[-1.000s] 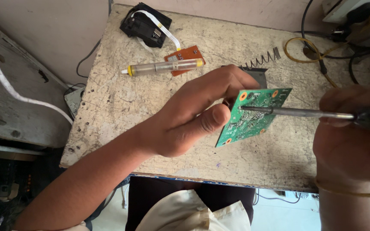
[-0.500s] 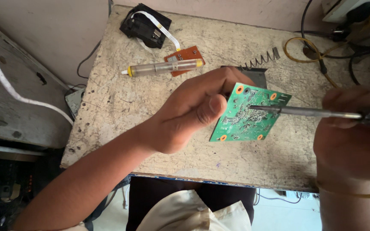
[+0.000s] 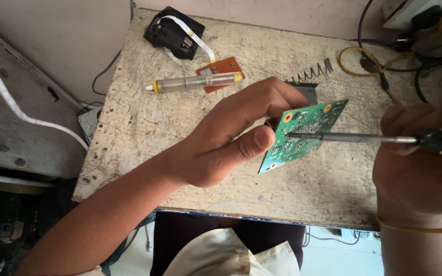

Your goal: The person holds a green circuit board in one hand and a soldering iron in the other, melting solder on the board's underside and pulling components off. They set the board down, pick up red-handled pliers, and grip and remove remaining component leads from the board while continuing to heat joints with the iron.

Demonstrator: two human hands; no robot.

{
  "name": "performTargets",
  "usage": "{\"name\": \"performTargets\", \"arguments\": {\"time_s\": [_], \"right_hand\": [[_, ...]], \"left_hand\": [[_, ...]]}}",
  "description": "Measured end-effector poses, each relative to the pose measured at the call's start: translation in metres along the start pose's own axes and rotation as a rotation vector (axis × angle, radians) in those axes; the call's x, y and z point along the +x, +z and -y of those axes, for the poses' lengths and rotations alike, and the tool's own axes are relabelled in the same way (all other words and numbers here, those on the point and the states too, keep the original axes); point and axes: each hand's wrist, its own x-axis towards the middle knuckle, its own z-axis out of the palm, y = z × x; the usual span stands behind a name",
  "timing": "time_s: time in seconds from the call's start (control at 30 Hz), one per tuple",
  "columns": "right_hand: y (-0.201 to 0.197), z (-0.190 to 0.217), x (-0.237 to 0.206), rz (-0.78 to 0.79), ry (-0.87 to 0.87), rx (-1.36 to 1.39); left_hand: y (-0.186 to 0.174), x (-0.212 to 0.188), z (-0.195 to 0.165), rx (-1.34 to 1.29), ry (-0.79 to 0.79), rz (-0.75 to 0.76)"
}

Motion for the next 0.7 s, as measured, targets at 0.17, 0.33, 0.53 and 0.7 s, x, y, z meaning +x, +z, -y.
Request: {"name": "performTargets", "arguments": {"time_s": [0.17, 0.33, 0.53, 0.7], "right_hand": [[-0.001, -0.001, -0.003, -0.011, -0.002, 0.001], [-0.002, -0.001, -0.007, -0.025, -0.014, -0.008], [-0.003, -0.002, -0.013, -0.046, -0.047, -0.008], [-0.002, -0.004, -0.021, -0.066, -0.094, -0.009]], "left_hand": [[0.001, 0.001, 0.002, 0.030, 0.030, -0.006], [-0.001, 0.001, 0.000, 0.065, 0.037, 0.002], [-0.003, 0.000, -0.001, 0.072, 0.021, 0.008], [-0.002, 0.001, 0.004, 0.077, 0.043, -0.004]]}}
